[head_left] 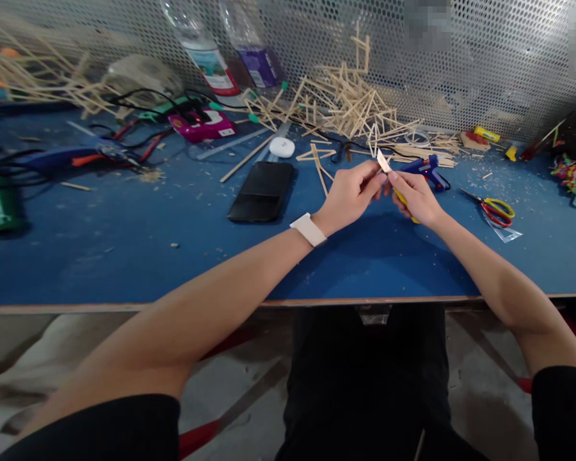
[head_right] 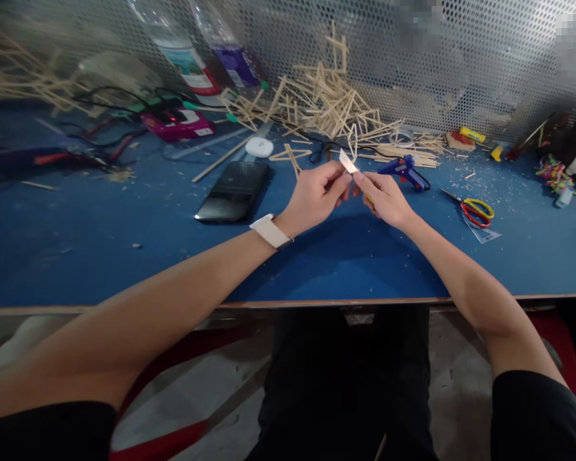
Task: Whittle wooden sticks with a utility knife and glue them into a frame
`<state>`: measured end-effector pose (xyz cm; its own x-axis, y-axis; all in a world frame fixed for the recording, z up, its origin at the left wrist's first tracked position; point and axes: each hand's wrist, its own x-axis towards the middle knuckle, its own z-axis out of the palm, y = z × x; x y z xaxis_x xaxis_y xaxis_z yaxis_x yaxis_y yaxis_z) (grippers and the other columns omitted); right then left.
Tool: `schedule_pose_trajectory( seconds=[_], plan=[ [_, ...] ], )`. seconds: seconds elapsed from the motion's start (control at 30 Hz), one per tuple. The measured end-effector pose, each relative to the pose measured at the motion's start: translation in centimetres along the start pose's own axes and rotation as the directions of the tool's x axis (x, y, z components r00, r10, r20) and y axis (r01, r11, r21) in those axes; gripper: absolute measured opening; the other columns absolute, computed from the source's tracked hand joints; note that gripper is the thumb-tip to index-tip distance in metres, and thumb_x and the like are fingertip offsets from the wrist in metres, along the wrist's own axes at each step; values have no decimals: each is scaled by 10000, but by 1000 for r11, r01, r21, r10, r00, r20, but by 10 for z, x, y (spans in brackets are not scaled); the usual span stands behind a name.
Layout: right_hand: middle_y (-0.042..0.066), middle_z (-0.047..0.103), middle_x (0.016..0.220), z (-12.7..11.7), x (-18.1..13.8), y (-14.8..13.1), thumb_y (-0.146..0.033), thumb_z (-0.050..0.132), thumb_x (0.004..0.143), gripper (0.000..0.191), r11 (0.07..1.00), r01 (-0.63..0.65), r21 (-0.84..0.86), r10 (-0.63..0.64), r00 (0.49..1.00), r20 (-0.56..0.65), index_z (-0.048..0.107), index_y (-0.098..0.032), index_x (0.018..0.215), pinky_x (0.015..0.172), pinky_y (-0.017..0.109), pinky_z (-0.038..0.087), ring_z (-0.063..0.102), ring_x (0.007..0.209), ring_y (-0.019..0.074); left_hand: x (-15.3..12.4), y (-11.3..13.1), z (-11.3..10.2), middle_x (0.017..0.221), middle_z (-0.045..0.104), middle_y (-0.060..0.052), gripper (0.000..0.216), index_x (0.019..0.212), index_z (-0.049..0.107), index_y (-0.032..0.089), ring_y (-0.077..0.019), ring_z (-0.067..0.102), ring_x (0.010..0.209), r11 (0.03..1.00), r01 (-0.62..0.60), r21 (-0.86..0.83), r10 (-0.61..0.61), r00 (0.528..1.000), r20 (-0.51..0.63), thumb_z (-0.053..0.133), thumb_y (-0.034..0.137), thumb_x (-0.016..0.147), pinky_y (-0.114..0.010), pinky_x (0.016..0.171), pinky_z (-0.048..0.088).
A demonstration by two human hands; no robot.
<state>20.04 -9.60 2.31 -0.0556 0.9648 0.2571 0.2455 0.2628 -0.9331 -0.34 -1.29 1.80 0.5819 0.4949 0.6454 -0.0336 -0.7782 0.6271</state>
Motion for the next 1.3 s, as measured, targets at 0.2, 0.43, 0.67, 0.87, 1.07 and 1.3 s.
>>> schedule_pose_trajectory(
  seconds=[0.2,0.43,0.67,0.87,1.07,1.3],
  plan=[
    [-87,478,583,-1,0,-3,-1041,545,1140,808,998,-34,-50,35,999,20,647,-267,929,413,285,331,408,445,108,0,1,-2,715,725,-12,399,979,685,258,-195,699,643,1000,0,20,0,1000,10,607,478,1302,-358,676,561],
    [-64,494,570,-3,-1,-4,-1097,531,1095,869,992,-11,-127,12,1000,7,657,-263,884,455,291,357,454,477,126,1,-2,-2,705,737,-11,361,960,701,249,-181,674,598,999,-6,41,5,1000,23,628,408,1276,-342,651,550],
    [-18,532,596,-6,0,-4,-1129,518,1062,925,975,21,-221,-29,999,-34,684,-249,831,513,304,345,500,574,153,1,-4,-1,672,716,-3,354,914,679,252,-169,656,577,999,-12,33,11,1000,24,641,376,1244,-337,623,505],
    [-19,509,574,-7,0,-3,-1155,499,1042,957,969,0,-246,-9,999,-38,701,-251,803,531,315,334,491,569,164,1,-2,-2,652,709,-8,391,887,670,252,-163,636,574,1000,-1,18,0,998,66,627,401,1246,-334,601,474],
    [-11,525,577,-8,-1,-2,-1172,473,1034,987,963,6,-269,-18,999,-41,713,-248,782,544,325,348,494,569,169,1,1,-3,652,709,-5,411,884,691,244,-159,631,567,1000,-17,25,15,996,87,608,406,1252,-328,614,482],
    [-9,537,575,-7,-1,-2,-1175,466,1031,998,962,2,-272,-11,999,-30,713,-244,771,565,329,370,509,563,170,2,2,-5,639,699,-6,462,831,656,246,-153,624,563,999,-28,23,26,996,86,609,424,1255,-314,603,472]
  ],
)
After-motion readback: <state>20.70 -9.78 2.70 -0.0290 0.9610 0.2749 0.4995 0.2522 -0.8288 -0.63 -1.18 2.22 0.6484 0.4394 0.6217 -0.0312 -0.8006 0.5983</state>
